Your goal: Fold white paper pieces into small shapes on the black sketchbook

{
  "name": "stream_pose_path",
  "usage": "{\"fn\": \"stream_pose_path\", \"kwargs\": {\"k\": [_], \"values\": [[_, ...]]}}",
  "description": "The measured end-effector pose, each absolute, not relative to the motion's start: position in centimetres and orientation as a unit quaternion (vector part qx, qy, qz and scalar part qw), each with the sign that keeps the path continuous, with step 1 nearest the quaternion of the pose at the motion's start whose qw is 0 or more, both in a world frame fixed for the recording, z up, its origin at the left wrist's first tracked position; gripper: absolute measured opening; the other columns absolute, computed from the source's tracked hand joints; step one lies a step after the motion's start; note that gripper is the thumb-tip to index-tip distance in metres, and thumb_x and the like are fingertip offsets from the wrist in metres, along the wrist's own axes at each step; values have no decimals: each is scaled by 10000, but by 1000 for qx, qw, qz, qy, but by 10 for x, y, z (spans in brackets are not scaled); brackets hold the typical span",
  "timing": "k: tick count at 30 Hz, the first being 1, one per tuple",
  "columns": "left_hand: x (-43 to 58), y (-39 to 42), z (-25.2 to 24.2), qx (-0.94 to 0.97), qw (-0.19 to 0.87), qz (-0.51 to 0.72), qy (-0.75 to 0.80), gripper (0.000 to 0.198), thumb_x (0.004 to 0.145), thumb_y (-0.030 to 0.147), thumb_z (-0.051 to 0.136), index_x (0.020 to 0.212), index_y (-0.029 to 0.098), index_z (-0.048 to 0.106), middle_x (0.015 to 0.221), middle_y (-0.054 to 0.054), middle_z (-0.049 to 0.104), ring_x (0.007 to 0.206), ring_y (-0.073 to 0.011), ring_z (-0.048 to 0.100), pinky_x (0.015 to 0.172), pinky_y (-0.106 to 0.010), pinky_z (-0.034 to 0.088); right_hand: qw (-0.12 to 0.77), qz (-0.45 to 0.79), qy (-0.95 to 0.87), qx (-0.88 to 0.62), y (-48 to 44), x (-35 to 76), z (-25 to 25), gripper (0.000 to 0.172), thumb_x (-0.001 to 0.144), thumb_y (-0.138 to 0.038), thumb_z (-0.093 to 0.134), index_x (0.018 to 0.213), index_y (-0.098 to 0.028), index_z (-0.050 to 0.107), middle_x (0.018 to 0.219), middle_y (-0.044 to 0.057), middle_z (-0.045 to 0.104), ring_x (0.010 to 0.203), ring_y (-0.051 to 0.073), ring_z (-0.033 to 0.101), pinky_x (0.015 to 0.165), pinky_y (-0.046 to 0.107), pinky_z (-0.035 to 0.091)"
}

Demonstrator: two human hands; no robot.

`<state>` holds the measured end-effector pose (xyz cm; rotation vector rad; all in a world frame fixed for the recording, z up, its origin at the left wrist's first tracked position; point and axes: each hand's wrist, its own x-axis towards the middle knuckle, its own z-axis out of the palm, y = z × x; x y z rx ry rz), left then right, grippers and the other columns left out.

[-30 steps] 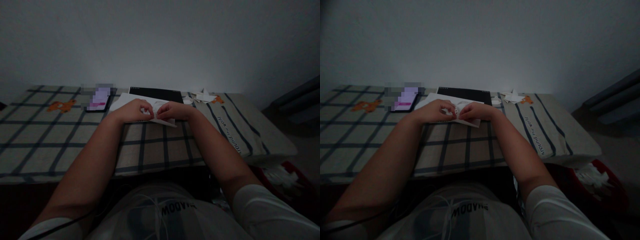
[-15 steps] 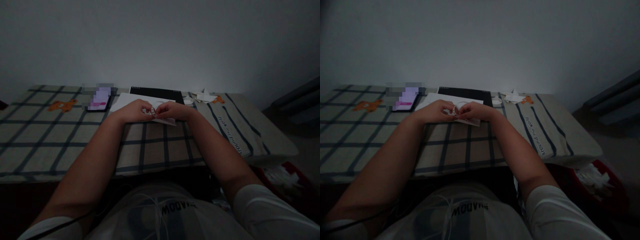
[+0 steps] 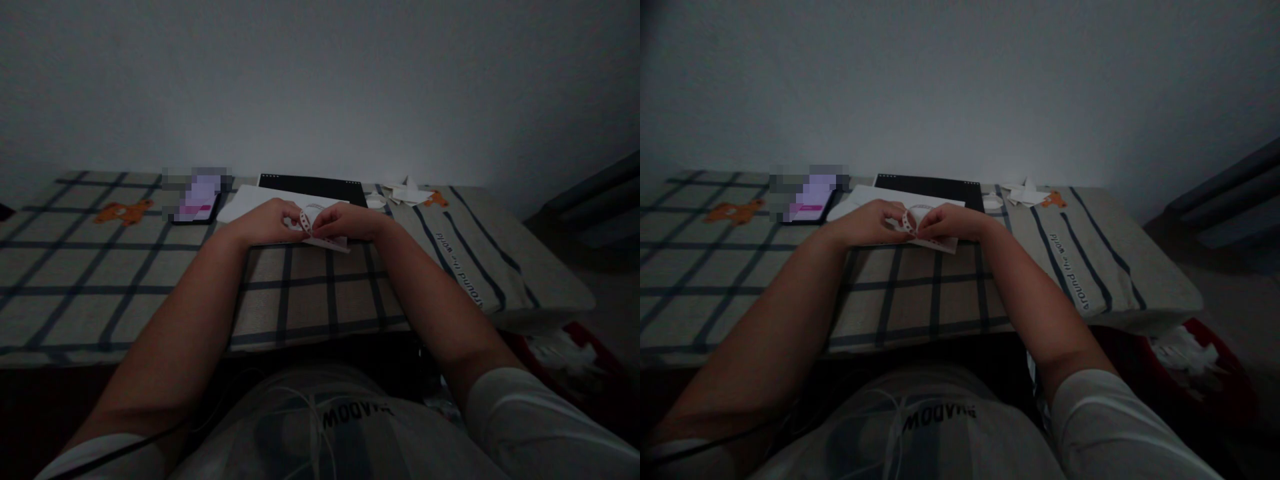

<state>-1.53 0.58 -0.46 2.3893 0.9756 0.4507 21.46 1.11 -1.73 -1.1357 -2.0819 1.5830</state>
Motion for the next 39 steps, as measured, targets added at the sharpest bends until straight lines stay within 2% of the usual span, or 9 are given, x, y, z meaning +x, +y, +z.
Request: {"fn": "stream_pose_path", "kwargs": {"k": [11,18,26,39], "values": [[-14,6,-6,878,271,155,364,284,745,409,653,871,183,768,851,-27,720,781,-188,653,722,-277,486,144,544,-729,-390,15,215,-22,162,776,-310,718,845,-165,740,713,-16,640,608,100,492,574,244,380],[-15,5,-4,877,291,164,345,316,751,434,660,916,196,786,883,-19,735,818,-188,662,752,-276,487,167,497,-778,-346,16,214,-22,160,775,-302,704,847,-161,730,787,-4,666,709,122,542,658,253,414],[-15,6,-2,879,262,172,359,245,734,359,643,854,208,795,936,-35,729,884,-195,649,781,-278,486,152,543,-732,-382,14,218,-22,144,765,-315,730,808,-178,742,703,-16,645,637,110,516,590,241,402],[-14,7,-5,887,261,162,345,286,779,427,671,910,207,800,943,-44,724,877,-191,646,790,-281,486,156,557,-725,-375,12,216,-20,160,773,-325,726,788,-166,712,685,-27,607,613,100,480,565,242,363]]}}
